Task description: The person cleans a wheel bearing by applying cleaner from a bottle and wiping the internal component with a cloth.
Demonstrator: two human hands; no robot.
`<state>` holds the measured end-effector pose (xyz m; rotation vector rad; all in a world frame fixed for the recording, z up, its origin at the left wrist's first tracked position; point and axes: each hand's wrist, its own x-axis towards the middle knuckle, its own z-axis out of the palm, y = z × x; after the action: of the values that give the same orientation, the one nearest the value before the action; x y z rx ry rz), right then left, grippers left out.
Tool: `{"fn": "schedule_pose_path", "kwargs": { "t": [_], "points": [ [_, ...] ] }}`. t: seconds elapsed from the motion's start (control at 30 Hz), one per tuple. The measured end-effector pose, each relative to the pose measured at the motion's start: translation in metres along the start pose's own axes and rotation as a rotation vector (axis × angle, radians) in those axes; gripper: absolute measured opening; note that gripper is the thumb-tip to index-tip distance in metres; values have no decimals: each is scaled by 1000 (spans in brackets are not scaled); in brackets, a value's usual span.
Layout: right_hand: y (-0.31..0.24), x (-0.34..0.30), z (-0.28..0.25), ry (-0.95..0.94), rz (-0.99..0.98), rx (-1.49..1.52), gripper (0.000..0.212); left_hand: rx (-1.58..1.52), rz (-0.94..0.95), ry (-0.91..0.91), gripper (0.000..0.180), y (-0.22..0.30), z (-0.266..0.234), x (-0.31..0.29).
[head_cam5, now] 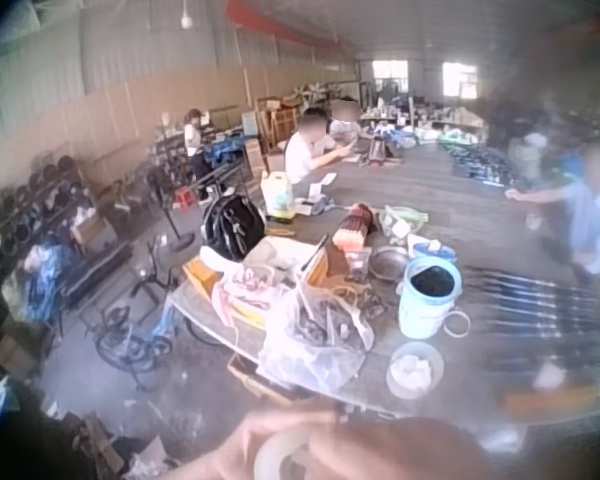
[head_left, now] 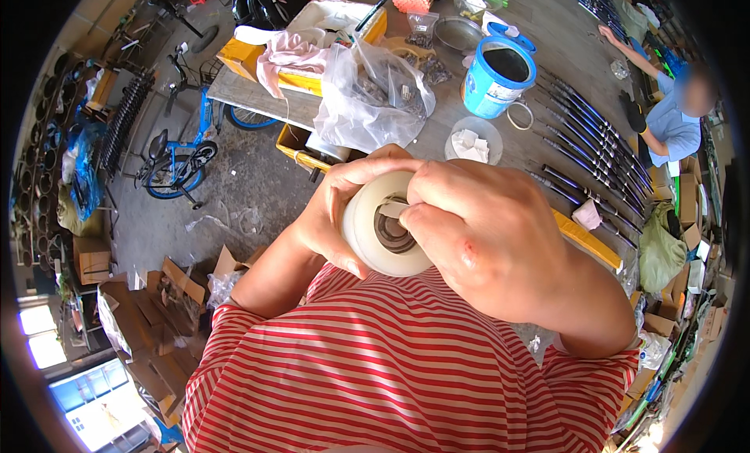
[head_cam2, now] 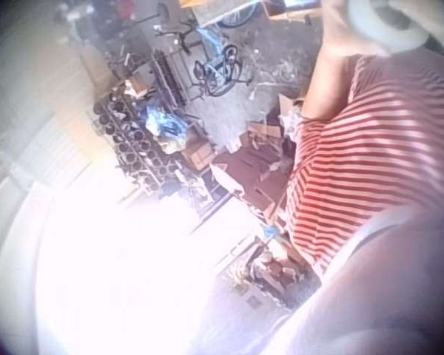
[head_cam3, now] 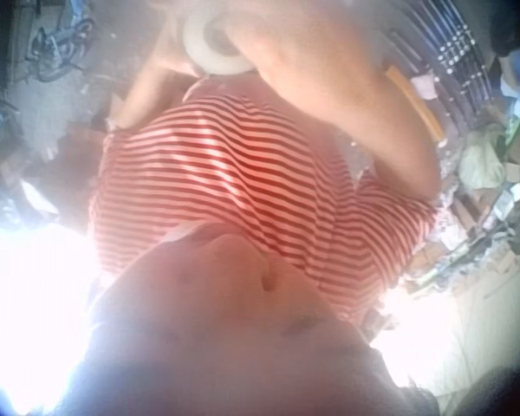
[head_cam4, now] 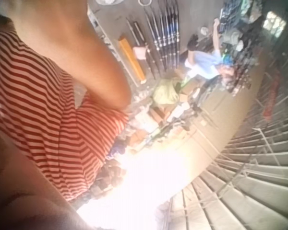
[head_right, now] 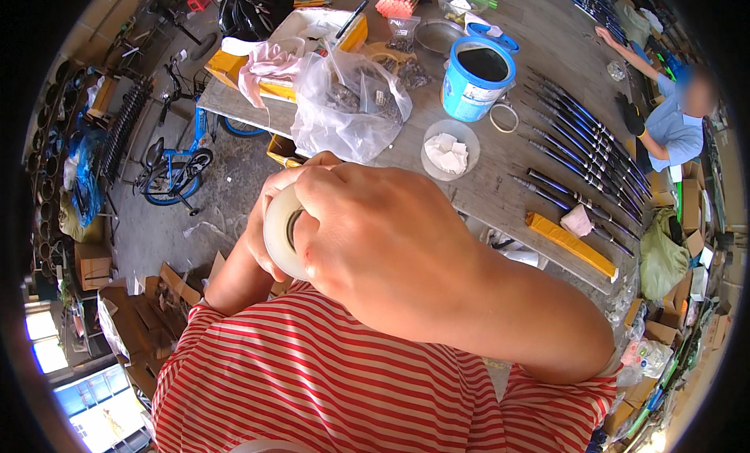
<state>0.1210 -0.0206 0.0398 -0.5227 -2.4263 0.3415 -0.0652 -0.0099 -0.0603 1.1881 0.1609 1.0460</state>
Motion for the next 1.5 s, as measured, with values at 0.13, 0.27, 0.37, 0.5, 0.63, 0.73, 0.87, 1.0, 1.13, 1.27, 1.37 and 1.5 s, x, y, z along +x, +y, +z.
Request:
{"fn": "schedule_pose_path", "kwargs": {
  "t": [0.13,0.27,0.37,0.5,0.63,0.73,0.87,1.0,1.13,1.27,1.37,1.5],
  "points": [
    [11,1,-1,-16,92,-44,5,-262,-115,231,93,-7,10,-4],
    [18,2,2,-85,160,-60,7,-336,-151,276,88,-13,11,-8],
    [21,1,4,-87,162,-26,8,-268,-225,242,88,-11,8,-9],
    [22,-1,6,-55,146,11,9,-242,-206,312,87,-17,10,-14],
    [23,0,6,-82,97,-6,10,-355,-174,328,86,-24,4,-15],
    [19,0,6,-86,82,-2,10,-504,-194,360,91,-26,5,-18],
    [17,-1,7,-25,61,-35,11,-558,-240,424,96,-24,8,-21],
    [22,-4,10,50,10,-33,10,-578,-224,329,97,-31,-1,-25],
    [28,-7,10,67,6,-15,10,-642,-337,432,97,-20,8,-20],
    [30,-9,7,51,34,-22,12,-532,-284,333,95,-18,10,-15],
    [29,-10,7,87,2,5,12,-454,-278,298,93,-14,11,-11],
    [28,-7,3,41,-1,-10,11,-534,-128,198,95,-23,9,-8]
  ]
}}
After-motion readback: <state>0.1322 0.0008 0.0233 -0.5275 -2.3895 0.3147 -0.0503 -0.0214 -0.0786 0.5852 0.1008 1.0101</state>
